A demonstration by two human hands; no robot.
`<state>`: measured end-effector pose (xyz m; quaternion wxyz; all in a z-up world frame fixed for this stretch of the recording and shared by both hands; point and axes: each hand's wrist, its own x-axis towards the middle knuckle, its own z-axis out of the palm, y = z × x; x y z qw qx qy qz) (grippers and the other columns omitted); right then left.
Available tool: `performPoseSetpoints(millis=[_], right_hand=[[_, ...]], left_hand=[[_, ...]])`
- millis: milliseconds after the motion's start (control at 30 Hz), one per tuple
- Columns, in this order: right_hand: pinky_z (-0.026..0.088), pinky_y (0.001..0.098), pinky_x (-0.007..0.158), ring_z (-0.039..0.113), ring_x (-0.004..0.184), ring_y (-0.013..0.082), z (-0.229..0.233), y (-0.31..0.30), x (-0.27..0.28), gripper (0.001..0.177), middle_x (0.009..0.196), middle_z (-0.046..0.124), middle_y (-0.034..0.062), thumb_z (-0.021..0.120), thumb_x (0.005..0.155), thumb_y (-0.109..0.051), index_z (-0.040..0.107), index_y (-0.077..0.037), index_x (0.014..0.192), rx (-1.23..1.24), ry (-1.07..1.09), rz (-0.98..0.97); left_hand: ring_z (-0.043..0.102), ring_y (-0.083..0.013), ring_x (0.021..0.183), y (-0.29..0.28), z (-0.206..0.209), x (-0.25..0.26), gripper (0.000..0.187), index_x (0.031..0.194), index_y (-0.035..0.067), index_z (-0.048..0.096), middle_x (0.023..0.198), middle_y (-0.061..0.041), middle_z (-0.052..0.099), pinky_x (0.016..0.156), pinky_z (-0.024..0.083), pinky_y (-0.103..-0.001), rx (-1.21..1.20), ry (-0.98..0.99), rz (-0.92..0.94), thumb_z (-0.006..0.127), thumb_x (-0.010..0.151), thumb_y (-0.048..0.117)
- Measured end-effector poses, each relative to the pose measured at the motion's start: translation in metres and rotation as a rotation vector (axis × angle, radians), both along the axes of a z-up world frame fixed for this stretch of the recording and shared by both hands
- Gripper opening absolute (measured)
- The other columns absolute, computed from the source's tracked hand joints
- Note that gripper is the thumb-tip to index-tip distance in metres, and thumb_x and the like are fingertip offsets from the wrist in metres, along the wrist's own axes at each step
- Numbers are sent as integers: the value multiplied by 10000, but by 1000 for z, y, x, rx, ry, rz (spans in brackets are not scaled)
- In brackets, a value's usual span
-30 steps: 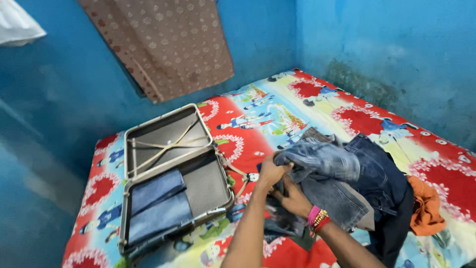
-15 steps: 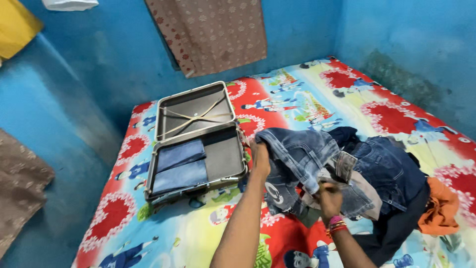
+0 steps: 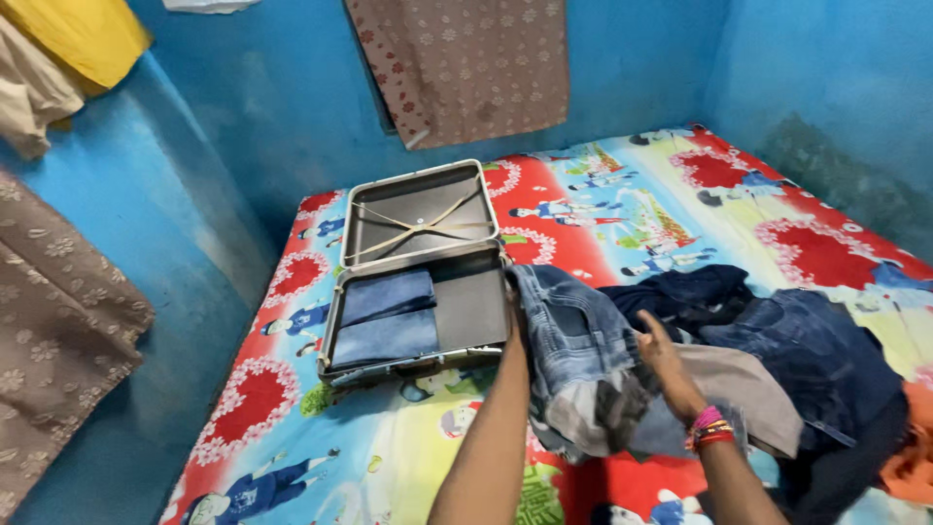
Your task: The person picks up denim trousers from a bed, unfolds them, smooths the fabric with their hands, and places them into an open suitcase.
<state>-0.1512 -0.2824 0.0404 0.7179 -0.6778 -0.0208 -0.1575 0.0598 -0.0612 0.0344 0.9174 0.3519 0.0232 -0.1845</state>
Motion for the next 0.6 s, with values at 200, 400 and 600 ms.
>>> performPoseSetpoints(millis=[200,400,600], right_hand=[[478,309,868,586,937,98,-18,73,21,543,966,707,-31,613,881,-556,727,-66,1084,-308,177,37],[439,360,692,502,775,145,-36,121,64,483,858,616,36,745,963,-404,734,78,962,-100,118,-199],[502,319,807,622,869,132,-63,174,84,404,1039,714,54,744,981,-296,764,83,1118,245,78,-464]], left_hand=[[687,-361,910,22,8,9,496,1174,22,655,1012,-189,730,811,552,-504,226,-168,-13,496,972,446],[666,-395,958,91,-16,57,449,1162,2,626,1034,-226,712,804,532,-519,900,-523,269,612,956,401],[627,-368,921,147,-44,30,471,1187,51,616,1014,-165,670,762,491,-502,1119,-451,319,615,901,424]])
